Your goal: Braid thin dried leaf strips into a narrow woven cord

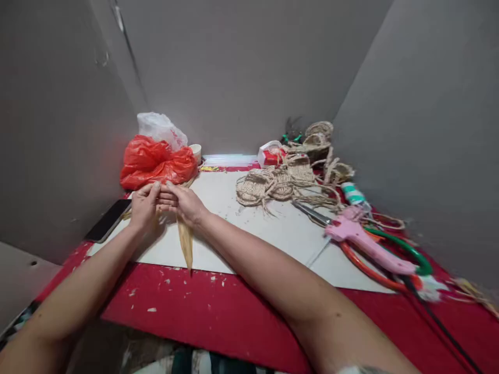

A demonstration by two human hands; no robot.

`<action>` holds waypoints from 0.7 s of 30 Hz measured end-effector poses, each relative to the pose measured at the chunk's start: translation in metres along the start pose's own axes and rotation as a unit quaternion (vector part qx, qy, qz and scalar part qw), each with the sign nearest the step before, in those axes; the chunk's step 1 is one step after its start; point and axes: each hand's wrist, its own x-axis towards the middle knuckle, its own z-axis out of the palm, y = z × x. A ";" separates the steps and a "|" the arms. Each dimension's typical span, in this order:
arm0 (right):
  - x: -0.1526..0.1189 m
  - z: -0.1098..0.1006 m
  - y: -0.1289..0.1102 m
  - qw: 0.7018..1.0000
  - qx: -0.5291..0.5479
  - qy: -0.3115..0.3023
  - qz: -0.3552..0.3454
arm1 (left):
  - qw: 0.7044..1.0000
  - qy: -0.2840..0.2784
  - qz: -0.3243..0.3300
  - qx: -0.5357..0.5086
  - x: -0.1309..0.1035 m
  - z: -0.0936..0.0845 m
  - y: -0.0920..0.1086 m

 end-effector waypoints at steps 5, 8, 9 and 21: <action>-0.008 0.010 0.019 0.993 -0.074 -0.014 -0.090 | 0.999 0.029 -0.034 -0.025 0.000 0.003 0.009; -0.017 0.017 0.013 0.968 -0.159 -0.011 -0.195 | 0.994 0.100 -0.039 -0.035 0.011 -0.007 0.006; -0.018 0.018 0.008 0.954 -0.188 -0.007 -0.234 | 0.992 0.117 -0.042 -0.029 0.015 -0.011 0.004; 0.016 -0.041 -0.004 0.683 -0.696 0.220 -0.007 | 0.887 -0.057 0.035 0.457 0.006 -0.011 -0.015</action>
